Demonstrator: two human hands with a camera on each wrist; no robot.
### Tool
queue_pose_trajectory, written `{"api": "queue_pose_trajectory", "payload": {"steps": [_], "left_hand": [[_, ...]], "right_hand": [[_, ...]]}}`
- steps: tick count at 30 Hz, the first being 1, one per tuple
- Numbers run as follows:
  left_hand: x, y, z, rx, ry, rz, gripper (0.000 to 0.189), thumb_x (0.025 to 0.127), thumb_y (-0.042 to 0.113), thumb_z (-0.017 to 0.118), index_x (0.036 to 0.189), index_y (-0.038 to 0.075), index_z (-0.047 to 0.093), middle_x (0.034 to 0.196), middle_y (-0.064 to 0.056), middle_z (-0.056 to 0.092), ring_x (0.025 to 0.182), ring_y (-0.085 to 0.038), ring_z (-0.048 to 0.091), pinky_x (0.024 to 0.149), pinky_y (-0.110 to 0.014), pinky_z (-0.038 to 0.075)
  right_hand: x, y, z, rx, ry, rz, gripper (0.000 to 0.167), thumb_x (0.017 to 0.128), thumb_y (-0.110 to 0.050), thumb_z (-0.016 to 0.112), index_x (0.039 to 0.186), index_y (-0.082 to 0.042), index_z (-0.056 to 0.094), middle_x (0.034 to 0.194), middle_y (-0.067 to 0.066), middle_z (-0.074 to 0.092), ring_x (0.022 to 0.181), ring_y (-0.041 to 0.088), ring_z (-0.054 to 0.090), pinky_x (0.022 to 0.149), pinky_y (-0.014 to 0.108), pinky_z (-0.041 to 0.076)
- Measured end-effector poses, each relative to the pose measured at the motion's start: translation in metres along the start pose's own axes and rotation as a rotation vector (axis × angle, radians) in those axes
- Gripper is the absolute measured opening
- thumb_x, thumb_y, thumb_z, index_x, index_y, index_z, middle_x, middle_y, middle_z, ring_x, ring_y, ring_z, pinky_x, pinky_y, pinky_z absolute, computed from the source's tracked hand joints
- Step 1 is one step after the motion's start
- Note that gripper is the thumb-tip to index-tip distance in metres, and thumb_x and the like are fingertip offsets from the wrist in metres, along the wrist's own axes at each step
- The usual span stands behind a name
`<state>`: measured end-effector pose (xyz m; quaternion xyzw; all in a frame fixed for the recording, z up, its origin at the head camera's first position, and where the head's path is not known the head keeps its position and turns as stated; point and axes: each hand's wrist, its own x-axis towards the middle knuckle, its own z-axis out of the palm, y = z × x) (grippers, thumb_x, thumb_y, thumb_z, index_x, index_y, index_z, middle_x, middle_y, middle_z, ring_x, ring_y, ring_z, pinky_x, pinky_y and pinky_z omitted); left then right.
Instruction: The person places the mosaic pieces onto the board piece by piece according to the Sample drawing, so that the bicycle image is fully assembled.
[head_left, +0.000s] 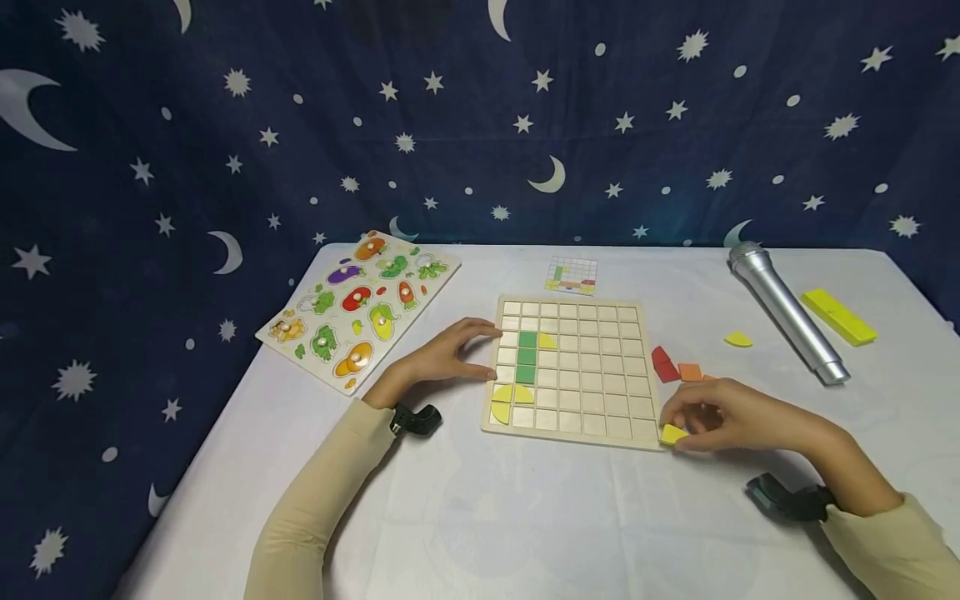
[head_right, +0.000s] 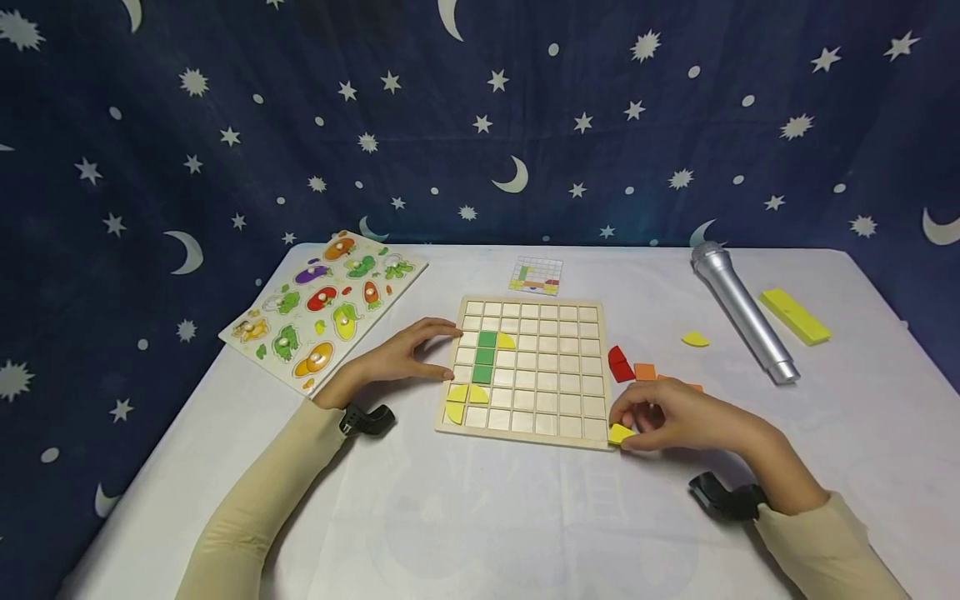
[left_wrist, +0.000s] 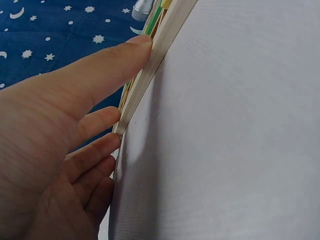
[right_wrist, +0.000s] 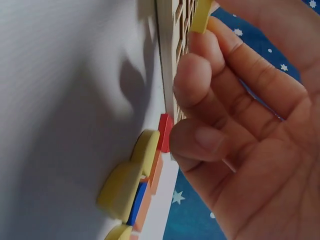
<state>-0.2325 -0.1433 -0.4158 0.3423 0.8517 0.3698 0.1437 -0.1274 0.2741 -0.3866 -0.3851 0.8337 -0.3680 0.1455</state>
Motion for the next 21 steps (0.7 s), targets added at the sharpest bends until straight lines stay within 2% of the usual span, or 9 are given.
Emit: {"api": "queue_pose_trajectory", "payload": {"steps": [5,16,21], "left_hand": [[0.000,0.000,0.001,0.002,0.000,-0.011,0.069,0.081,0.017,0.081,0.141,0.004,0.049,0.145,-0.018,0.040,0.139,-0.032,0.033,0.117,-0.046,0.025],[0.001,-0.001,0.000,0.001,-0.004,-0.021,0.069,0.081,0.017,0.080,0.141,0.005,0.049,0.146,-0.017,0.040,0.140,-0.030,0.033,0.117,-0.045,0.025],[0.001,0.001,0.000,-0.003,-0.003,-0.026,0.068,0.082,0.017,0.080,0.141,0.005,0.049,0.146,-0.017,0.040,0.140,-0.030,0.033,0.117,-0.045,0.024]], "right_hand": [[0.010,-0.003,0.001,0.011,-0.031,-0.033,0.023,0.081,-0.016,0.080,0.100,-0.019,0.067,0.073,-0.013,0.055,0.062,0.003,0.051,0.050,0.018,0.041],[0.036,-0.010,0.004,0.002,-0.079,-0.034,0.021,0.081,-0.018,0.081,0.098,-0.019,0.068,0.072,-0.014,0.055,0.062,0.001,0.050,0.052,0.018,0.041],[0.047,-0.016,0.007,-0.013,-0.112,0.030,0.021,0.081,-0.022,0.081,0.098,-0.022,0.069,0.073,-0.015,0.055,0.064,0.002,0.051,0.056,0.019,0.043]]}}
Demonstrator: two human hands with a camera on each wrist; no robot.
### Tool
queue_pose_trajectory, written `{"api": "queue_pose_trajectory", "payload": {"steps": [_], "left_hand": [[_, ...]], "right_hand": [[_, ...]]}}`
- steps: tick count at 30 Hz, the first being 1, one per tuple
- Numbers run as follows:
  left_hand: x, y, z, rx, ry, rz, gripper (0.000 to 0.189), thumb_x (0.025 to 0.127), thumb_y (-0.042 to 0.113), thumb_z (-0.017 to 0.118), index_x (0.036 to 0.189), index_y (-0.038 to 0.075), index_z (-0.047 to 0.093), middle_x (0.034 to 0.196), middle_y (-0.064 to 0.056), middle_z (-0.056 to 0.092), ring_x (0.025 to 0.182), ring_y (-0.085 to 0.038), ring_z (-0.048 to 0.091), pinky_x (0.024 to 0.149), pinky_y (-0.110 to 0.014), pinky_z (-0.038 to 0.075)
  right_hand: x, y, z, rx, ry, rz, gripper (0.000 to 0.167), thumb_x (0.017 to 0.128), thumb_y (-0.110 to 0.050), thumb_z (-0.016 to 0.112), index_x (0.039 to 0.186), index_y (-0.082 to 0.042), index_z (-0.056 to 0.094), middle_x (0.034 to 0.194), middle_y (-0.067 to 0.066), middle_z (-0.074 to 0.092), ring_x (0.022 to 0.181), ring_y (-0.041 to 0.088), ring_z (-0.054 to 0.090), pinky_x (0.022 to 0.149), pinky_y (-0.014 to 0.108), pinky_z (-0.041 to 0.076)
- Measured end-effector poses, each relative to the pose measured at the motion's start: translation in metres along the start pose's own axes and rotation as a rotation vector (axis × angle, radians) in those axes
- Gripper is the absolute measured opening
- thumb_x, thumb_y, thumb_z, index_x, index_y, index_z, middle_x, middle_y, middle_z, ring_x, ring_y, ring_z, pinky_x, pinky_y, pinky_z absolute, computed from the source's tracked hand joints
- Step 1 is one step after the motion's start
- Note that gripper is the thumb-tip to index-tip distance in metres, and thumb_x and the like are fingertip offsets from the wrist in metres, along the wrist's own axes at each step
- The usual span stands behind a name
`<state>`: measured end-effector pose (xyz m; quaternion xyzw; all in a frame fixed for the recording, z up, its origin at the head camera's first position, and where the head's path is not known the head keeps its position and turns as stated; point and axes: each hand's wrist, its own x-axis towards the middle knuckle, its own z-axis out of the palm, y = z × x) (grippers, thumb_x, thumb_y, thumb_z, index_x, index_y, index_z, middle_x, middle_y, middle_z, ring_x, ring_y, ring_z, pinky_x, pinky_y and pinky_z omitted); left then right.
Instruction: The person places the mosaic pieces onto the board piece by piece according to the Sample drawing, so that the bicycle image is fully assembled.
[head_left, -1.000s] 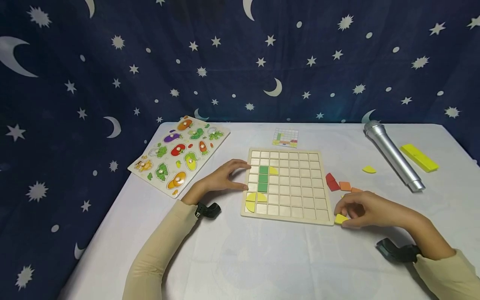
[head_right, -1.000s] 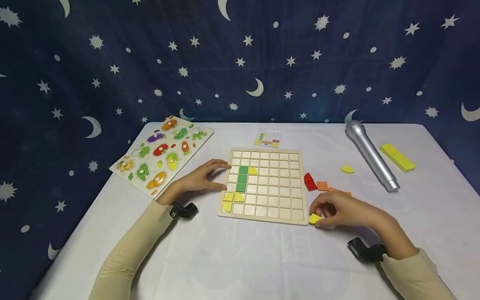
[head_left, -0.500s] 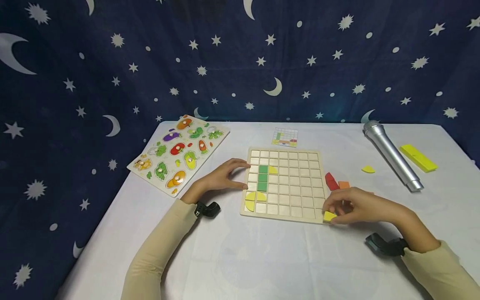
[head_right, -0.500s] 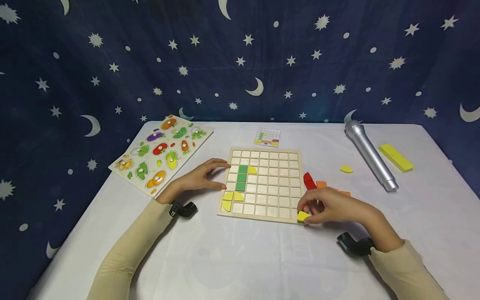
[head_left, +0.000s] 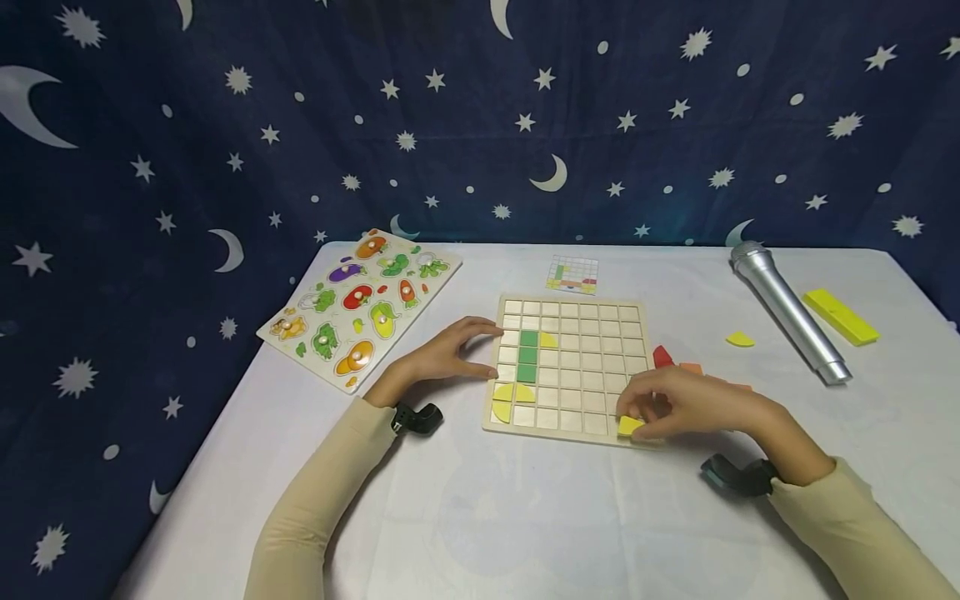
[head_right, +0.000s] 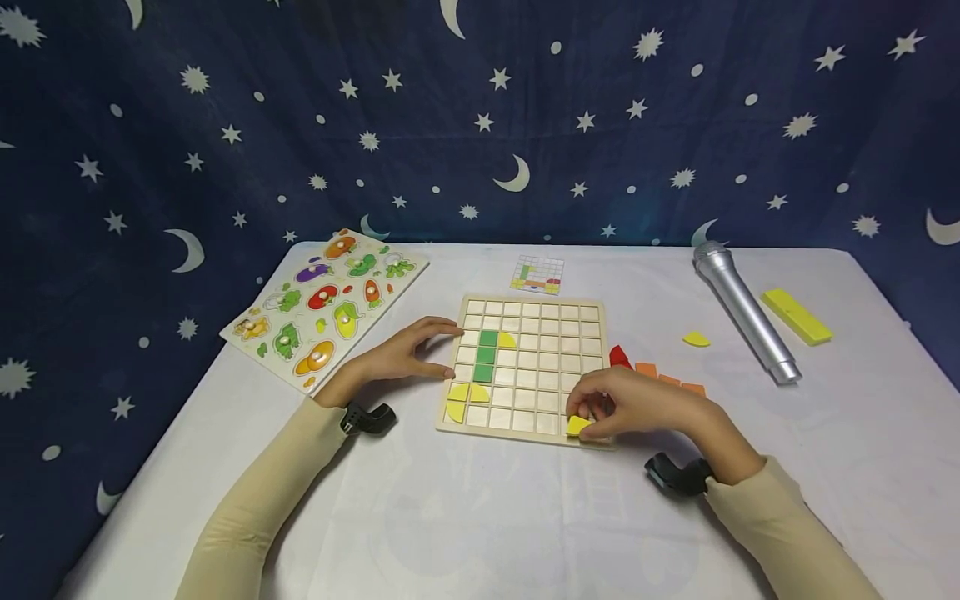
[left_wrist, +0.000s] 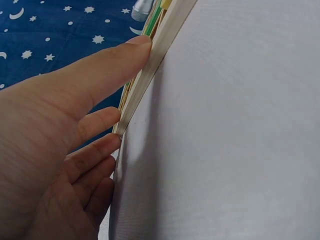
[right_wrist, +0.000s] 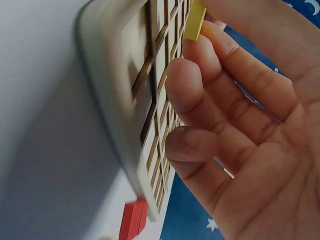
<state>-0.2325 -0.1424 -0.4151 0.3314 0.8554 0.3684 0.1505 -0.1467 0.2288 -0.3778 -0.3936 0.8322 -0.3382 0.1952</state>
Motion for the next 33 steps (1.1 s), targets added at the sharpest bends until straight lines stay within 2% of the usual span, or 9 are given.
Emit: {"api": "queue_pose_trajectory", "payload": {"steps": [4,11,17,33], "left_hand": [[0.001,0.000,0.001,0.007,-0.003,-0.004,0.069,0.082,0.018,0.080,0.142,0.005,0.049,0.146,-0.016,0.040,0.140,-0.030,0.033,0.117,-0.045,0.024],[0.001,0.000,0.001,0.011,0.000,0.022,0.069,0.081,0.018,0.081,0.141,0.004,0.050,0.145,-0.018,0.041,0.139,-0.032,0.034,0.117,-0.046,0.025],[0.001,-0.001,0.000,0.014,-0.003,0.017,0.068,0.082,0.017,0.080,0.141,0.003,0.049,0.146,-0.018,0.040,0.140,-0.032,0.033,0.117,-0.046,0.024],[0.000,0.000,0.000,0.012,0.003,0.005,0.068,0.082,0.017,0.080,0.141,0.004,0.050,0.145,-0.017,0.041,0.139,-0.031,0.034,0.117,-0.045,0.025]], "right_hand": [[0.010,-0.004,0.000,0.023,-0.033,0.049,0.022,0.081,-0.021,0.080,0.100,-0.021,0.069,0.076,-0.013,0.056,0.067,0.004,0.053,0.059,0.020,0.046],[0.027,-0.007,0.002,0.039,-0.054,-0.009,0.021,0.082,-0.020,0.080,0.101,-0.018,0.070,0.081,-0.012,0.058,0.071,0.006,0.055,0.064,0.021,0.048],[0.041,-0.013,0.005,0.023,-0.080,0.015,0.021,0.082,-0.019,0.080,0.101,-0.017,0.071,0.082,-0.012,0.059,0.073,0.007,0.055,0.064,0.021,0.049],[0.078,-0.026,0.018,-0.014,-0.112,-0.010,0.022,0.083,-0.018,0.079,0.103,-0.016,0.072,0.079,-0.012,0.057,0.073,0.006,0.053,0.064,0.021,0.047]]}}
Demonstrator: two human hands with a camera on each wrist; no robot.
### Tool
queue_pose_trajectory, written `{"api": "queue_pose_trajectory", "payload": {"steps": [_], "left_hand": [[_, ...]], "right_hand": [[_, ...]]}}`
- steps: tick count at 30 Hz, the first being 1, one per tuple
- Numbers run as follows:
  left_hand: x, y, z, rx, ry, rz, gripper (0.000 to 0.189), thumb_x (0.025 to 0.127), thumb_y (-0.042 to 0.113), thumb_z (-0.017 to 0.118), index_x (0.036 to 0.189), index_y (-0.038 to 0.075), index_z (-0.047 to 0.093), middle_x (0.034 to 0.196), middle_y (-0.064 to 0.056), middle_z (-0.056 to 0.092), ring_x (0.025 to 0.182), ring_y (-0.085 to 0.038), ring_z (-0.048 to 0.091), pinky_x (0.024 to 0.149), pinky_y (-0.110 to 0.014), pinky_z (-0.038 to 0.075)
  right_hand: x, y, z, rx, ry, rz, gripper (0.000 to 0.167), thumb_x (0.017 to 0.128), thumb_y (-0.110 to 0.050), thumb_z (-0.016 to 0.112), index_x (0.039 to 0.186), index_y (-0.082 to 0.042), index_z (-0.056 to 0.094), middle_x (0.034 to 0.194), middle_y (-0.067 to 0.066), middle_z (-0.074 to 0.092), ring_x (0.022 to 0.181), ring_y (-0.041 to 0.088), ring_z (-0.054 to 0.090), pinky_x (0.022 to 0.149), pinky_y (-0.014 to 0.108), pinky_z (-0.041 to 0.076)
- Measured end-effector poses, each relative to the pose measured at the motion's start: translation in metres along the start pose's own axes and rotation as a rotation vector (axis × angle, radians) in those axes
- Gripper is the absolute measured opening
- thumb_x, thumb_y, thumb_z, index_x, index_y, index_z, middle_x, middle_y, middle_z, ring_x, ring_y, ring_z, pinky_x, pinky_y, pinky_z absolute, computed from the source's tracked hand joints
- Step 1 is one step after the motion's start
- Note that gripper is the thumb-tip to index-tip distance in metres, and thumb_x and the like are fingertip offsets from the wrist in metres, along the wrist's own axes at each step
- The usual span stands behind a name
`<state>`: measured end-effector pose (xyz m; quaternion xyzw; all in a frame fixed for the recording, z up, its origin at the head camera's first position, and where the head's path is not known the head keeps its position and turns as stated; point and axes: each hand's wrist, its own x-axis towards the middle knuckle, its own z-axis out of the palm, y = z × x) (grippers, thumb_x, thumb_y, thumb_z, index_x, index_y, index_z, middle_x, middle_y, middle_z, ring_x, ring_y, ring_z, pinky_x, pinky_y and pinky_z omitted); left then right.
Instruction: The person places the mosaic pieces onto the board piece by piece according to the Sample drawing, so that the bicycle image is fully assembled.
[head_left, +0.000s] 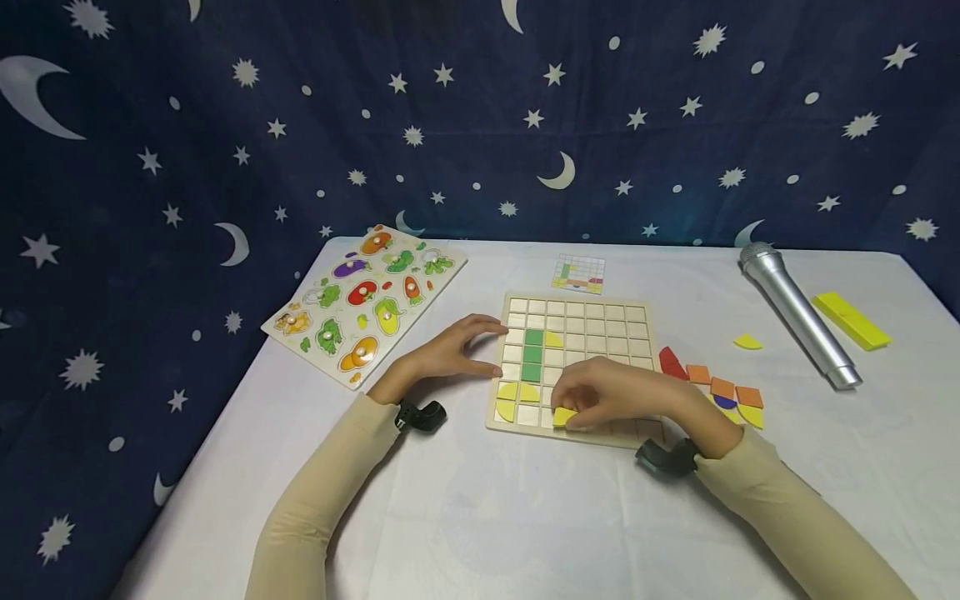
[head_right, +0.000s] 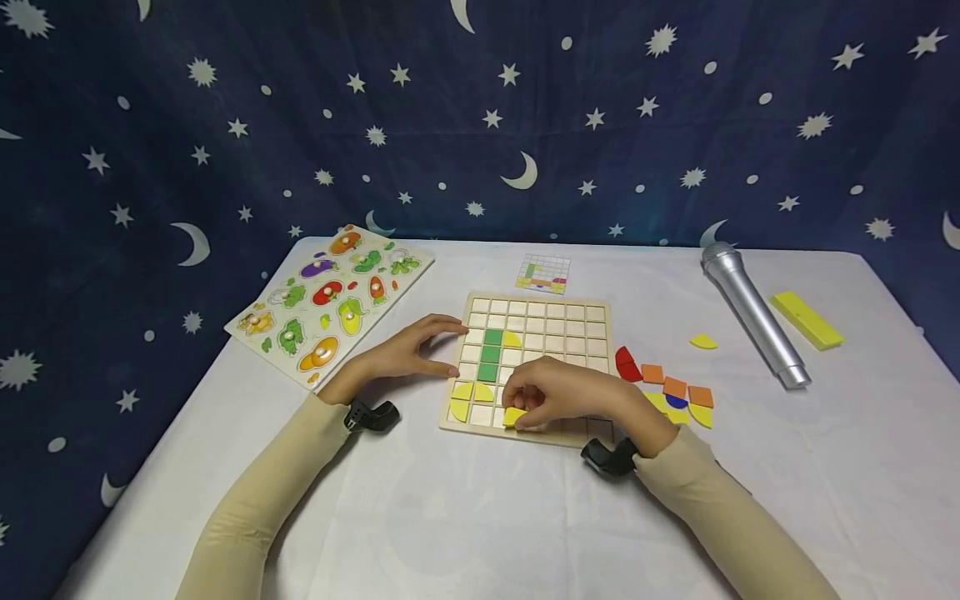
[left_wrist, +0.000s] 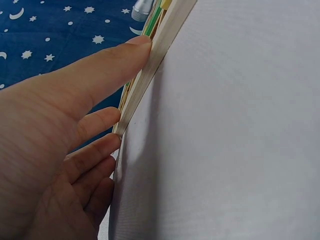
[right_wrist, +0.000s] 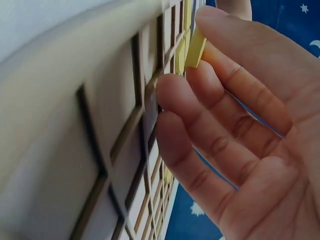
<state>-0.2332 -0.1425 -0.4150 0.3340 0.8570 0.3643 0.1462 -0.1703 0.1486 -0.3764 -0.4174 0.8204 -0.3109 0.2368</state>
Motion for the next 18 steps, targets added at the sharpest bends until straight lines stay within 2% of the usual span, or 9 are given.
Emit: {"api": "queue_pose_trajectory", "payload": {"steps": [5,18], "left_hand": [[0.000,-0.001,0.000,0.003,0.004,-0.003,0.067,0.082,0.017,0.080,0.140,0.004,0.050,0.145,-0.017,0.041,0.139,-0.031,0.034,0.117,-0.045,0.025],[0.000,0.000,-0.001,-0.013,0.003,0.000,0.068,0.082,0.017,0.080,0.141,0.005,0.050,0.146,-0.017,0.040,0.139,-0.031,0.033,0.117,-0.046,0.025]], "right_hand": [[0.011,-0.002,0.005,-0.007,-0.024,-0.049,0.021,0.084,-0.017,0.078,0.103,-0.014,0.071,0.079,-0.011,0.055,0.070,0.005,0.051,0.062,0.020,0.046],[0.032,-0.011,0.012,-0.040,-0.023,-0.069,0.023,0.085,-0.014,0.076,0.107,-0.010,0.071,0.084,-0.006,0.057,0.070,0.004,0.048,0.063,0.020,0.045]]}}
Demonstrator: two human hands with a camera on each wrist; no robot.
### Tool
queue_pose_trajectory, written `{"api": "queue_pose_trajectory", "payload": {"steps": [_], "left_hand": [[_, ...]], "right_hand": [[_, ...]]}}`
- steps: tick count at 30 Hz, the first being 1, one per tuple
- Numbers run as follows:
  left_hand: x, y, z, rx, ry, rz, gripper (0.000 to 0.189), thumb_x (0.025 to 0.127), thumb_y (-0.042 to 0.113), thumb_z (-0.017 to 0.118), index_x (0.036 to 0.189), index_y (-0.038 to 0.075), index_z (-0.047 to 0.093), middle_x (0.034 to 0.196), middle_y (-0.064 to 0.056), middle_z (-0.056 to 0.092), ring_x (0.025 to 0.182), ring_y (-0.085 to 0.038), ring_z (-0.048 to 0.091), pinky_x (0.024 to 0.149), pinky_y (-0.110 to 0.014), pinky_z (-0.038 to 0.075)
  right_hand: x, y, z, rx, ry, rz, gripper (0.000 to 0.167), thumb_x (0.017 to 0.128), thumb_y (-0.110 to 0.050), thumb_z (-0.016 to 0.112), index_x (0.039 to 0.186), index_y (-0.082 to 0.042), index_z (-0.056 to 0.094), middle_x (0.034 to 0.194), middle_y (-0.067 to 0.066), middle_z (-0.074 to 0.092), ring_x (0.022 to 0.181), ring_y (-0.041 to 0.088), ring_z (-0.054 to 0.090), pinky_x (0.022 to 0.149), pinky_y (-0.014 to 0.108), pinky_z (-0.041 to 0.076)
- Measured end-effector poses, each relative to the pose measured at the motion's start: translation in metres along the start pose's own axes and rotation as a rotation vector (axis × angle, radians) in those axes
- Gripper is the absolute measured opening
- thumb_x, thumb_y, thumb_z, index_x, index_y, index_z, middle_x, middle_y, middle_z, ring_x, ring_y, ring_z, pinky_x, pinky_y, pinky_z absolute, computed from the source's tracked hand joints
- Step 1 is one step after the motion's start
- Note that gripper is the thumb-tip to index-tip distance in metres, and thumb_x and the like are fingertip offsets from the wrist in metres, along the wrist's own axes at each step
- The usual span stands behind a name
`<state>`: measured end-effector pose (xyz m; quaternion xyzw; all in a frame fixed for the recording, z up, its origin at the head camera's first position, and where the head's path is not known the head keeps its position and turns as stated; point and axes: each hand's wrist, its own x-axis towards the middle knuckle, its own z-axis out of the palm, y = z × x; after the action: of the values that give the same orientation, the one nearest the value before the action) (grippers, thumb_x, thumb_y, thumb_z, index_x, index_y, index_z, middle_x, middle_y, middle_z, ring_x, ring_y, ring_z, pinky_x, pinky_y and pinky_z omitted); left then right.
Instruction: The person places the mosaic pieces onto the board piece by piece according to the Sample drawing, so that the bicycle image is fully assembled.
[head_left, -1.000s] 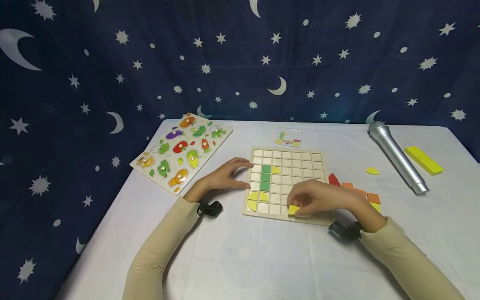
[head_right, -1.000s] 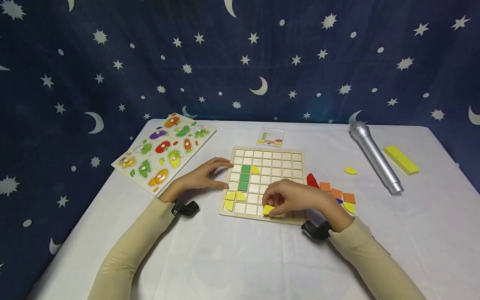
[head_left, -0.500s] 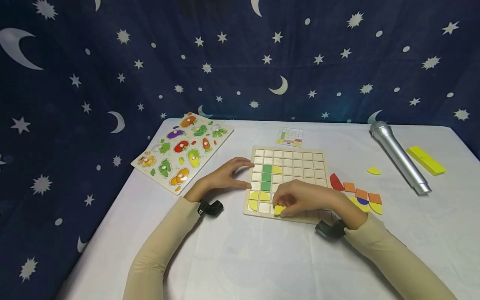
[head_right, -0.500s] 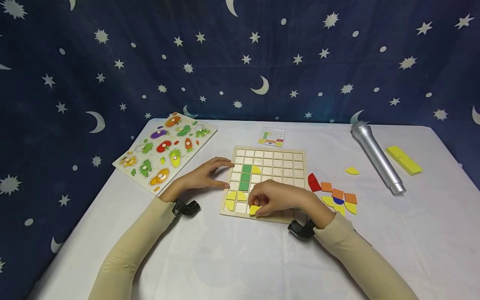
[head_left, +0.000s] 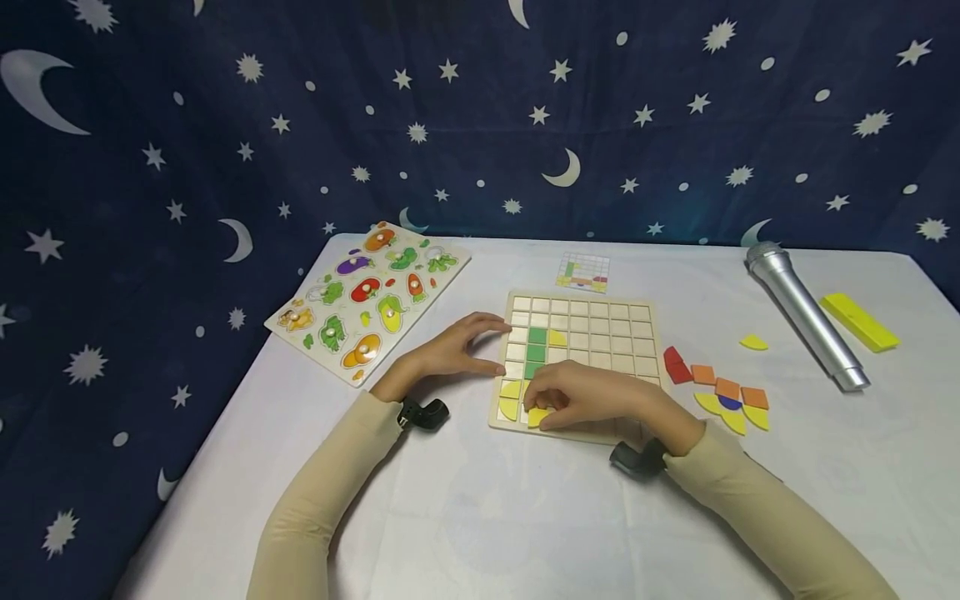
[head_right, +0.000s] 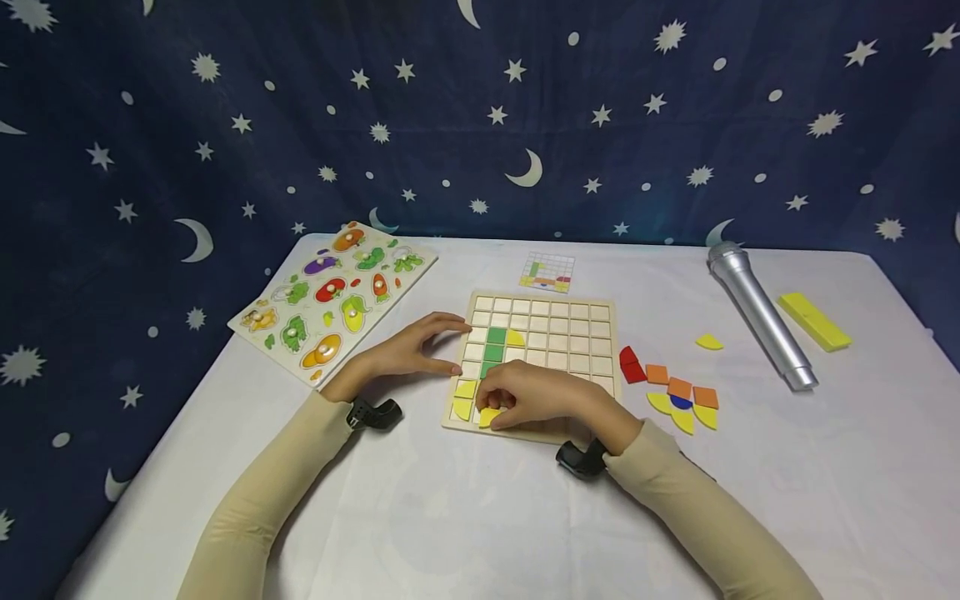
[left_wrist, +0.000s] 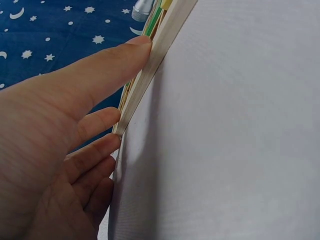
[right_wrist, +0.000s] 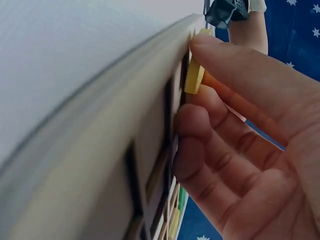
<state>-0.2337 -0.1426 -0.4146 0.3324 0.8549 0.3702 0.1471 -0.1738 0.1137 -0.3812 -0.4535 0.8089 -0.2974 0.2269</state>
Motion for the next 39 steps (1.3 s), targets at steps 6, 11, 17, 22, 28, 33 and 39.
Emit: {"api": "queue_pose_trajectory", "payload": {"steps": [6,11,17,22,28,33,39], "left_hand": [[-0.0002,0.0003,-0.0003,-0.006,-0.003,0.001,0.068,0.082,0.016,0.080,0.141,0.005,0.050,0.146,-0.017,0.040,0.140,-0.031,0.033,0.117,-0.046,0.024],[-0.0001,-0.0001,-0.0003,-0.001,-0.008,-0.004,0.068,0.081,0.017,0.081,0.141,0.005,0.050,0.146,-0.016,0.040,0.140,-0.030,0.033,0.117,-0.045,0.024],[0.0003,-0.0012,0.0001,0.003,-0.006,-0.008,0.068,0.082,0.017,0.080,0.141,0.006,0.050,0.146,-0.015,0.040,0.140,-0.029,0.033,0.117,-0.045,0.024],[0.0005,-0.0015,0.0000,0.007,-0.005,-0.007,0.067,0.082,0.018,0.080,0.141,0.006,0.050,0.146,-0.016,0.040,0.140,-0.030,0.033,0.117,-0.045,0.024],[0.0007,-0.0020,-0.0001,0.009,0.001,0.014,0.067,0.081,0.017,0.081,0.140,0.005,0.051,0.145,-0.017,0.041,0.139,-0.031,0.034,0.117,-0.046,0.025],[0.0001,-0.0011,-0.0003,0.012,0.004,0.019,0.067,0.081,0.017,0.081,0.140,0.005,0.051,0.144,-0.017,0.042,0.138,-0.032,0.035,0.116,-0.047,0.026],[-0.0001,-0.0016,0.0003,0.009,0.000,0.009,0.067,0.082,0.017,0.080,0.140,0.005,0.050,0.145,-0.017,0.041,0.139,-0.031,0.034,0.117,-0.045,0.025]], "right_hand": [[0.0044,-0.0004,0.0030,-0.016,0.027,0.024,0.025,0.086,-0.013,0.075,0.111,-0.012,0.071,0.089,-0.003,0.058,0.071,0.005,0.049,0.066,0.021,0.045],[0.0054,-0.0003,0.0036,-0.021,0.062,0.029,0.025,0.085,-0.012,0.074,0.110,-0.010,0.071,0.090,-0.003,0.060,0.071,0.006,0.049,0.065,0.021,0.046],[0.0062,0.0005,0.0050,-0.021,0.078,0.022,0.018,0.086,-0.010,0.074,0.103,-0.009,0.071,0.084,-0.005,0.059,0.070,0.005,0.049,0.064,0.020,0.046],[0.0068,0.0004,0.0063,-0.024,0.086,0.031,0.015,0.086,-0.010,0.074,0.101,-0.010,0.071,0.083,-0.005,0.058,0.070,0.007,0.049,0.064,0.020,0.045],[0.0064,0.0011,0.0070,-0.027,0.091,0.025,0.016,0.086,-0.009,0.073,0.101,-0.010,0.071,0.084,-0.005,0.058,0.071,0.005,0.049,0.064,0.020,0.046],[0.0057,-0.0001,0.0070,-0.029,0.094,0.028,0.017,0.086,-0.011,0.074,0.102,-0.010,0.071,0.085,-0.005,0.059,0.071,0.006,0.049,0.064,0.020,0.046],[0.0034,0.0020,0.0075,-0.014,0.093,0.059,0.017,0.086,-0.014,0.074,0.102,-0.013,0.072,0.086,-0.008,0.058,0.072,0.007,0.051,0.065,0.021,0.046]]}}
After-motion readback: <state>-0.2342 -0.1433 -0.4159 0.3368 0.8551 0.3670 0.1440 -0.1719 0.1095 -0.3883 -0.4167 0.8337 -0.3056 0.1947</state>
